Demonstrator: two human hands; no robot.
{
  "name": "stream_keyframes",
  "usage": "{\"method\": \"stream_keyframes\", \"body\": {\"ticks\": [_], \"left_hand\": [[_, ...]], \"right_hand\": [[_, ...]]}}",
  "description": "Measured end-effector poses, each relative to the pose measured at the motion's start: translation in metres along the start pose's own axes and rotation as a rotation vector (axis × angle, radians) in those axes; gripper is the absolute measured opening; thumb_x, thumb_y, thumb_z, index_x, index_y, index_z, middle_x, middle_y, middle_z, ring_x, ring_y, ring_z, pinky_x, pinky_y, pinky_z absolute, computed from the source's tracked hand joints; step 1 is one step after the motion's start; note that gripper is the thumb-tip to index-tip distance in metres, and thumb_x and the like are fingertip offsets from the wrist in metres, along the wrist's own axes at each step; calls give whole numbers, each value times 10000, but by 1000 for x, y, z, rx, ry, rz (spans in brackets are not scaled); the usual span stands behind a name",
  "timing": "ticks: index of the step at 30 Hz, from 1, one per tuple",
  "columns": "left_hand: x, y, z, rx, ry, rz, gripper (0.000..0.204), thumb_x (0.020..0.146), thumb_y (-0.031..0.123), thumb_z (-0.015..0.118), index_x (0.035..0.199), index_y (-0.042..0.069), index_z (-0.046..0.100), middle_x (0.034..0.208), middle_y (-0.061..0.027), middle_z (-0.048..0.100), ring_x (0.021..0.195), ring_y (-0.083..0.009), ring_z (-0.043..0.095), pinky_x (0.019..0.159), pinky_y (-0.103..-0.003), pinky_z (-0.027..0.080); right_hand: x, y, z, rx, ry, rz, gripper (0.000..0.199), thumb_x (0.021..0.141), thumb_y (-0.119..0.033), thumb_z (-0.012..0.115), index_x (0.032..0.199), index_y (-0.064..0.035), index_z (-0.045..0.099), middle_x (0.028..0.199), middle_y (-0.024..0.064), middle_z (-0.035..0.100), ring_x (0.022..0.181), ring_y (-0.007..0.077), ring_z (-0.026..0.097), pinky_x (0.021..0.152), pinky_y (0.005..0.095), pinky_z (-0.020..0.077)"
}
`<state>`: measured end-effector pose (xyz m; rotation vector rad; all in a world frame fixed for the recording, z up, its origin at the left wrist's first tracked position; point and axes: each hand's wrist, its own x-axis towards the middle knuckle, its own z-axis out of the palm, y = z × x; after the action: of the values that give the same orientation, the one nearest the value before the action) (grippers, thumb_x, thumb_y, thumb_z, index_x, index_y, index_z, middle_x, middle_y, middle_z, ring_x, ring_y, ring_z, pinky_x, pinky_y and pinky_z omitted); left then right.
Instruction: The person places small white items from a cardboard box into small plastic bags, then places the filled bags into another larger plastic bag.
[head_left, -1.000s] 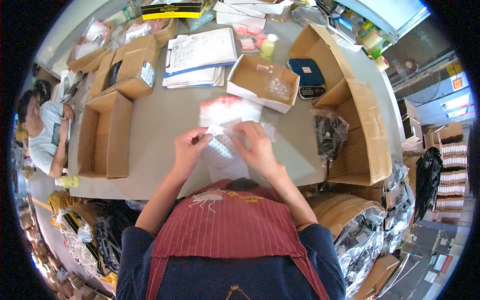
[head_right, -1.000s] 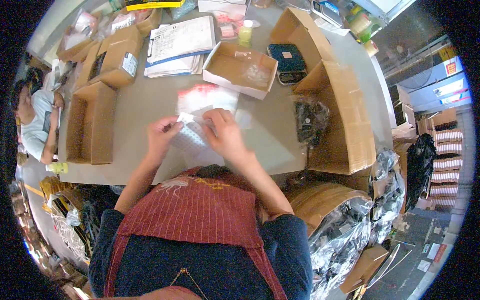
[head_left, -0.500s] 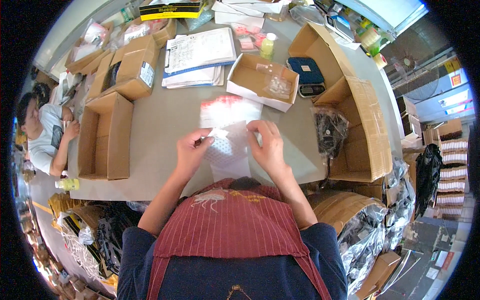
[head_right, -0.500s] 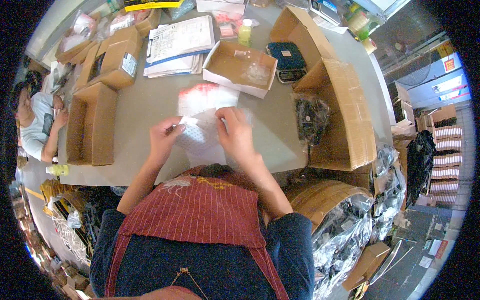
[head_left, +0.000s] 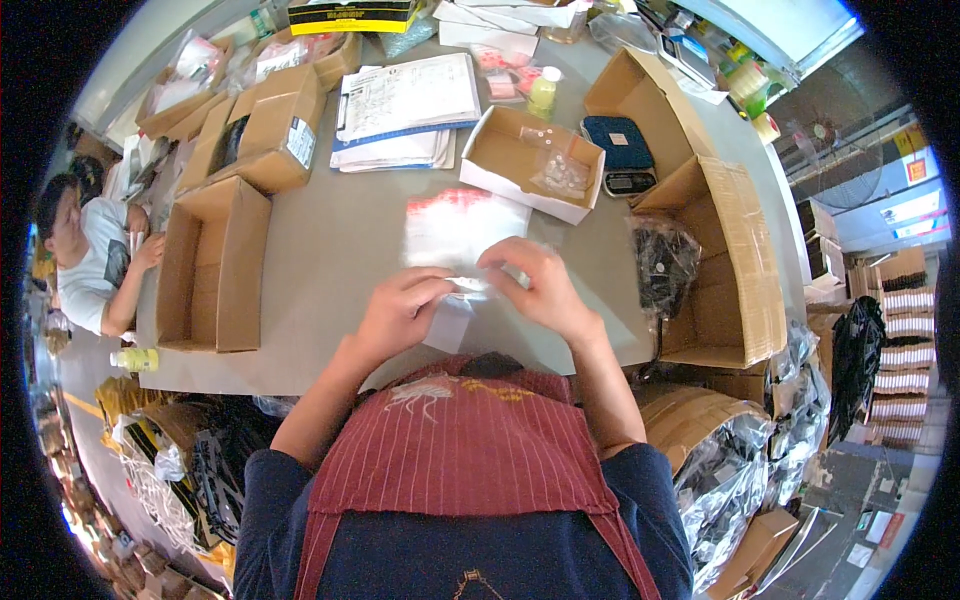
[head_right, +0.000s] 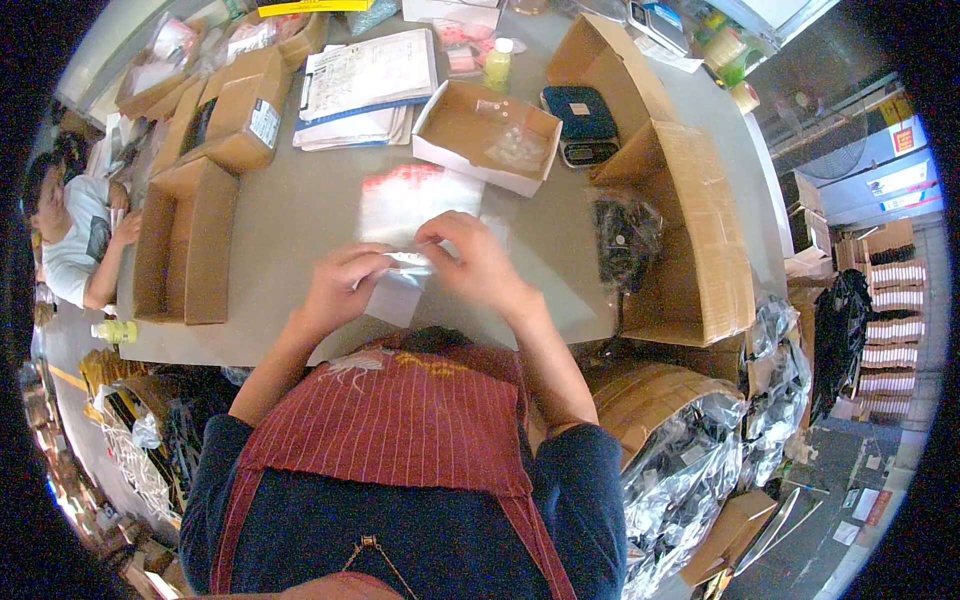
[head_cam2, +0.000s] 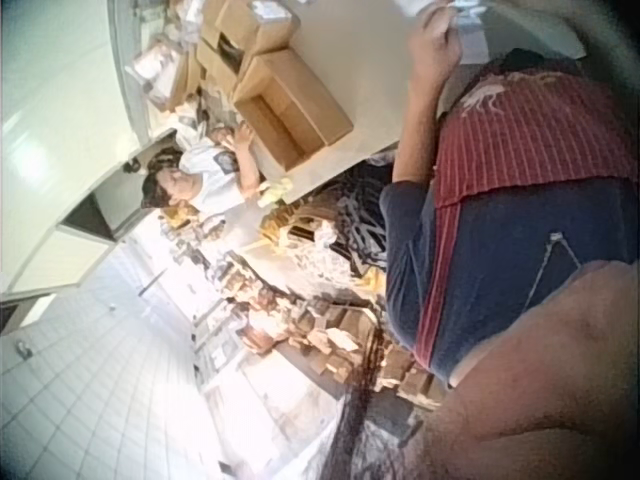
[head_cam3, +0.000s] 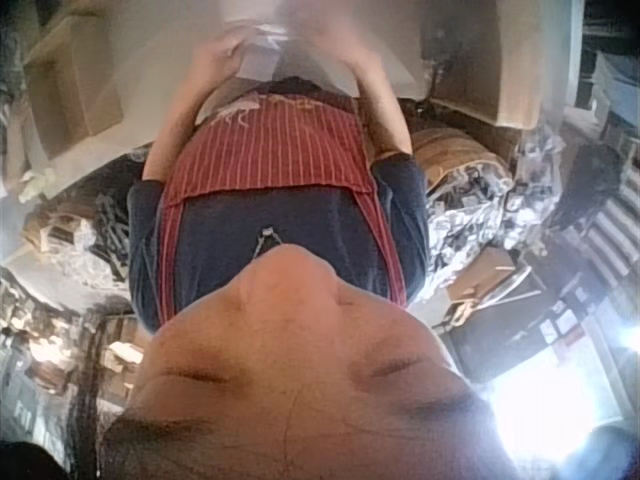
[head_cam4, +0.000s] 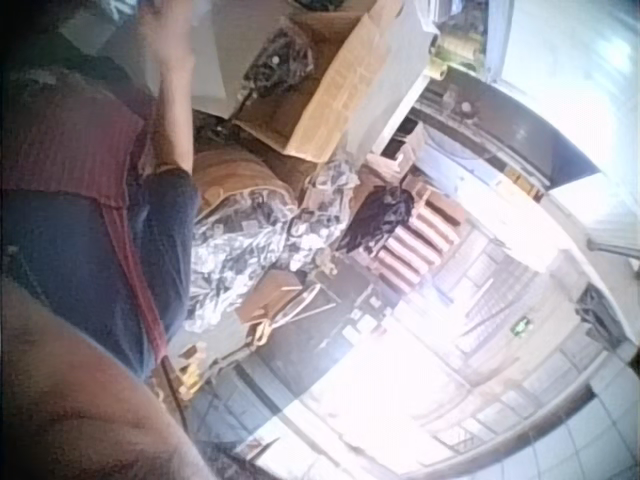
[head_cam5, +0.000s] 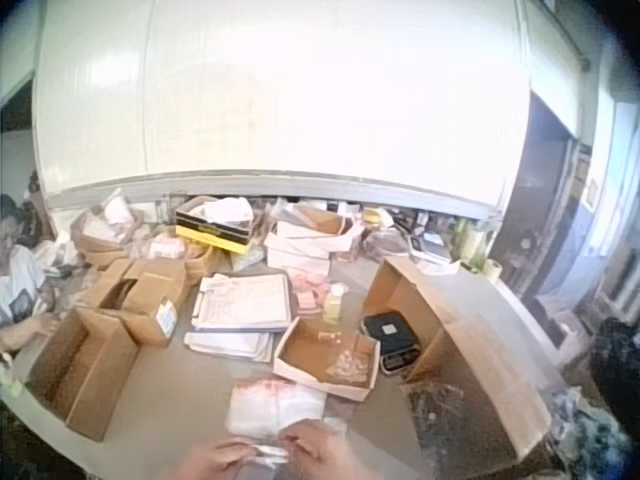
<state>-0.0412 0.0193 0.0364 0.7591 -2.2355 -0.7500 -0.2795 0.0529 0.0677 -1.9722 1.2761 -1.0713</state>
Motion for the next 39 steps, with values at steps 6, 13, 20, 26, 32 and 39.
{"method": "stream_keyframes", "body": {"ticks": [6, 13, 20, 26, 32, 39], "left_hand": [[-2, -4, 1, 85, -14, 122, 309, 736, -91, 618, 988, 80, 670, 1071, -97, 678, 966, -307, 662, 782, -384, 555], [-4, -4, 5, 103, -37, 133, 301, 741, -79, 624, 993, 81, 667, 1063, -95, 679, 946, -313, 662, 776, -387, 556], [-15, -16, 10, -41, -18, -99, 233, 830, -57, 630, 1015, 77, 676, 1052, -110, 692, 950, -295, 676, 781, -345, 552], [-17, -29, -4, -116, 155, -232, 177, 849, -54, 649, 995, 38, 689, 1046, -119, 712, 945, -224, 686, 786, -313, 545], [-23, -32, -8, -169, 174, -316, 124, 860, -31, 667, 976, 5, 692, 1041, -129, 716, 926, -199, 686, 777, -286, 542], [-26, -34, -7, -140, 236, -355, 140, 870, 7, 674, 1009, 6, 691, 1060, -127, 714, 889, -192, 680, 768, -288, 533]], "right_hand": [[-6, 5, -13, -124, -143, -19, 128, 827, -32, 660, 953, -40, 633, 884, 116, 639, 851, 276, 632, 752, 371, 501], [-17, 9, 5, -191, -123, 0, 117, 812, -48, 671, 913, -43, 613, 846, 110, 607, 836, 293, 610, 732, 387, 494], [-26, 9, 11, -289, 32, -145, 112, 792, -37, 678, 895, -44, 636, 869, 109, 632, 857, 291, 619, 746, 393, 500], [-32, 76, -36, 12, 307, 558, 166, 834, -130, 700, 949, -11, 696, 822, 94, 708, 732, 162, 652, 694, 325, 511], [-53, 148, -33, -64, 192, 630, 174, 840, -191, 684, 905, -30, 688, 827, 106, 704, 741, 200, 661, 700, 334, 511], [-33, 141, -16, -247, 374, 612, 202, 845, -125, 628, 1032, -52, 649, 897, 133, 693, 880, 327, 664, 763, 397, 519]]}}
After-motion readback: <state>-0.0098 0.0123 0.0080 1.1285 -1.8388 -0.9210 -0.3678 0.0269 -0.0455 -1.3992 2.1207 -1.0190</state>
